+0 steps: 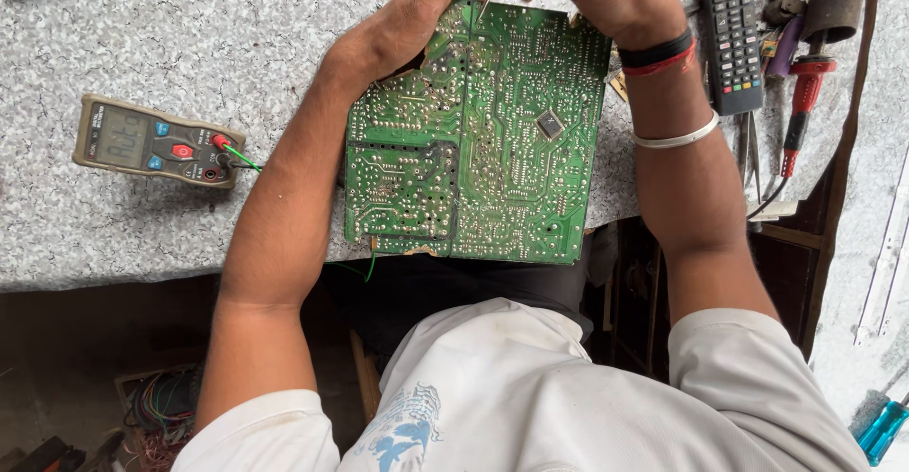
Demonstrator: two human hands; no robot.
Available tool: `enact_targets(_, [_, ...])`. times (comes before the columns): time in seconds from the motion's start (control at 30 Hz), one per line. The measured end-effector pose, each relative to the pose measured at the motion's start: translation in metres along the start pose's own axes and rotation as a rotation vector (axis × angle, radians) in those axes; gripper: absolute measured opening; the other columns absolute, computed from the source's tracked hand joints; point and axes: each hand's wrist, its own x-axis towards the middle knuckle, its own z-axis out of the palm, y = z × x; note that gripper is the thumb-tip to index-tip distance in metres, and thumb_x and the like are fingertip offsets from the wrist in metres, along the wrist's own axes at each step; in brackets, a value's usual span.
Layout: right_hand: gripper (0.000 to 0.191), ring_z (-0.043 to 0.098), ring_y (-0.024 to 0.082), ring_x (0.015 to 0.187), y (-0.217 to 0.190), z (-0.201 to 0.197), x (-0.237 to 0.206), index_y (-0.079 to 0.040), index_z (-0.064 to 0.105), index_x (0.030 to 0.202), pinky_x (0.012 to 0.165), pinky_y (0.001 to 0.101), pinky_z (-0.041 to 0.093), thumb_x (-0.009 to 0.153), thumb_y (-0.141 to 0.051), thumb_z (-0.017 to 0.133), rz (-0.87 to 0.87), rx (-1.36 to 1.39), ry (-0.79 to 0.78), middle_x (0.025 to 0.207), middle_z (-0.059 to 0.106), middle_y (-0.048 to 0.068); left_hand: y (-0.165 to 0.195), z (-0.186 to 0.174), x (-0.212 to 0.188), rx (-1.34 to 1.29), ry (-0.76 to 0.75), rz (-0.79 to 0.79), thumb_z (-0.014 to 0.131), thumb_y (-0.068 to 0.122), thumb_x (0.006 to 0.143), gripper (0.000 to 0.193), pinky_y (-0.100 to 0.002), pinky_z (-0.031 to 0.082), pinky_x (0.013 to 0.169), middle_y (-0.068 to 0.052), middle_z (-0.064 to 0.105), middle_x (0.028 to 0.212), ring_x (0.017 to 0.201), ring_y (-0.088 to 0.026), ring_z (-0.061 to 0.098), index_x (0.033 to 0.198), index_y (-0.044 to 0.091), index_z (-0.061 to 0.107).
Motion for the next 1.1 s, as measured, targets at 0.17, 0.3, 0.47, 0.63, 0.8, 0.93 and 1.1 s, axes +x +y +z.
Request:
enact_targets(0.17, [0.024,0.075,0.025,0.108,-0.002,0.011,0.002,0.004,0.062,0.129,0.092,0.0383,0.066,0.123,-0.012,0.047,-0.056,-0.207,-0.045,0.127,0.067,0.016,-0.005,0.002,0.002,-0.006,0.031,-0.026,0.013,0.096,0.077,0.123,-0.033,0.063,0.057,-0.016,0.071,0.092,0.078,-0.016,0.074,0.14,0.0,0.055])
enact_targets(0.3, [0.022,0.076,0.024,0.105,-0.002,0.015,0.007,0.004,0.062,0.127,0.086,0.0339,0.067,0.126,-0.013,0.048,-0.164,-0.295,-0.048,0.124,0.069,0.016,-0.009,0.002,0.004,-0.028,0.022,0.005,0.015,0.096,0.08,0.123,-0.035,0.063,0.062,-0.018,0.071,0.103,0.087,-0.018,0.076,0.146,-0.002,0.052])
enact_targets(0.47, [0.022,0.076,0.023,0.103,-0.004,0.026,0.01,0.006,0.06,0.128,0.082,0.0317,0.068,0.124,-0.016,0.057,-0.157,-0.188,-0.047,0.116,0.071,0.016,-0.013,0.0,0.006,-0.042,-0.008,0.191,0.014,0.091,0.092,0.114,-0.04,0.055,0.105,-0.019,0.063,0.128,0.125,-0.026,0.061,0.143,-0.002,0.055])
enact_targets(0.63, [0.025,0.078,0.02,0.099,-0.005,0.03,0.01,0.003,0.064,0.126,0.083,0.0322,0.065,0.125,-0.021,0.057,-0.099,-0.209,0.006,0.113,0.074,0.014,-0.015,-0.002,0.008,-0.059,-0.031,0.169,0.013,0.09,0.09,0.111,-0.046,0.047,0.115,-0.02,0.058,0.13,0.131,-0.031,0.054,0.144,0.0,0.049])
enact_targets(0.8, [0.025,0.077,0.02,0.104,-0.005,0.029,0.012,0.003,0.064,0.126,0.081,0.0312,0.068,0.123,-0.022,0.06,-0.123,-0.154,-0.032,0.112,0.073,0.013,-0.012,-0.001,0.004,-0.033,-0.032,0.172,0.013,0.088,0.091,0.112,-0.048,0.038,0.12,-0.022,0.049,0.151,0.146,-0.034,0.042,0.157,0.001,0.038])
enact_targets(0.93, [0.025,0.076,0.02,0.101,-0.003,0.031,0.011,0.002,0.066,0.13,0.081,0.0315,0.068,0.122,-0.022,0.061,-0.103,-0.151,0.017,0.11,0.073,0.013,-0.009,-0.001,0.004,-0.061,-0.041,0.168,0.013,0.089,0.09,0.113,-0.047,0.036,0.12,-0.024,0.053,0.151,0.148,-0.035,0.046,0.154,0.001,0.044])
enact_targets(1.1, [0.024,0.077,0.02,0.101,0.002,0.03,0.01,0.001,0.067,0.129,0.082,0.031,0.066,0.123,-0.021,0.06,-0.117,-0.17,0.03,0.114,0.074,0.013,-0.011,0.0,0.007,-0.062,-0.017,0.167,0.014,0.088,0.089,0.111,-0.046,0.043,0.117,-0.024,0.054,0.146,0.144,-0.034,0.049,0.152,0.001,0.042])
